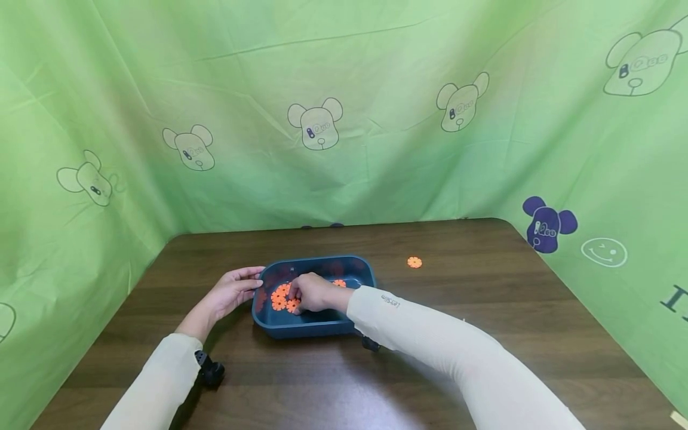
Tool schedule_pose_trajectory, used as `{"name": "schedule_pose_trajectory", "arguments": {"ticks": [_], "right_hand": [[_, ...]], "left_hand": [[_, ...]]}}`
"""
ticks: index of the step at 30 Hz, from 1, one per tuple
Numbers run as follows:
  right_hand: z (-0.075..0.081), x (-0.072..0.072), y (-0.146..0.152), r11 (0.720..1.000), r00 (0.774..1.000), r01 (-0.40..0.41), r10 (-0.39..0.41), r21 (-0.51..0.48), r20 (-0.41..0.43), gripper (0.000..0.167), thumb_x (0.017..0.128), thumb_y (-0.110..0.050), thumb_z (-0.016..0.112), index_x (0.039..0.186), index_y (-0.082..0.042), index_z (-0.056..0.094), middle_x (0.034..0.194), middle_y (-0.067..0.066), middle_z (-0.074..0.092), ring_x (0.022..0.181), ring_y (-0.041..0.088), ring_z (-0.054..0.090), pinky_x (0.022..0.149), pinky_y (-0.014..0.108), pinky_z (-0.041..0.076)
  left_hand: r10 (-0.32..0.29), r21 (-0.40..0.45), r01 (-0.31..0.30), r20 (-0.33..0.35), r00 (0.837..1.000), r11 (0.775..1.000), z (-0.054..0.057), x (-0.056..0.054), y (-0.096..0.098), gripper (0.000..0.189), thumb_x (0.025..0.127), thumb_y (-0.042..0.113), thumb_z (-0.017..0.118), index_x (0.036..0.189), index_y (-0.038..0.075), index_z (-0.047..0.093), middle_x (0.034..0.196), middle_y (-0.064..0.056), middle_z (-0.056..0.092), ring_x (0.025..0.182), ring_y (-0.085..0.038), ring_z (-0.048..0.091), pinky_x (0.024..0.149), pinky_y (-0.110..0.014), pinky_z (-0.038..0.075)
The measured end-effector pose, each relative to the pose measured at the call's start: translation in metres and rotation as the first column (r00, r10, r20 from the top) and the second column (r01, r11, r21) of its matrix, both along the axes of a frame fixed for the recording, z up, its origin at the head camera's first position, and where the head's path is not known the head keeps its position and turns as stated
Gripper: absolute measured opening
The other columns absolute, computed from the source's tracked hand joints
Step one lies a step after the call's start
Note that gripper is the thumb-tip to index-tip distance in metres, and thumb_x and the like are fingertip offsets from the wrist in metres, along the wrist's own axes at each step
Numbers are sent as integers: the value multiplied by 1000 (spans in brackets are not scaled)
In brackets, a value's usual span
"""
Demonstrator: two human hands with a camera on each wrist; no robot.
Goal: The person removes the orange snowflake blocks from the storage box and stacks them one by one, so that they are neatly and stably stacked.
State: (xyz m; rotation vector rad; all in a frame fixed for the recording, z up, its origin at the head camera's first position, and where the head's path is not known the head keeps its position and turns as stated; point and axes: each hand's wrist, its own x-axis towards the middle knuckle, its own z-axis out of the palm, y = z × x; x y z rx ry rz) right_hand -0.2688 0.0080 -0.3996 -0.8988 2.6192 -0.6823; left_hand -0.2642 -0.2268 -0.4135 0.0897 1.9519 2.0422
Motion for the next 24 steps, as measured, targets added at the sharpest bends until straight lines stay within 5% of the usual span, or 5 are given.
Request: {"name": "schedule_pose_trajectory", "arguments": {"ticks": [24], "right_hand": [[1,1,5,990,995,35,-21,-136,99,15,82,-4,78,91,-10,69,79,-2,61,74,11,56,71,24,48]], "left_hand": [[-7,-14,7,-3,1000,1000,1,1,0,51,94,2,61,140,-8,43,106,-5,59,92,-13,62,81,-27,53]]}}
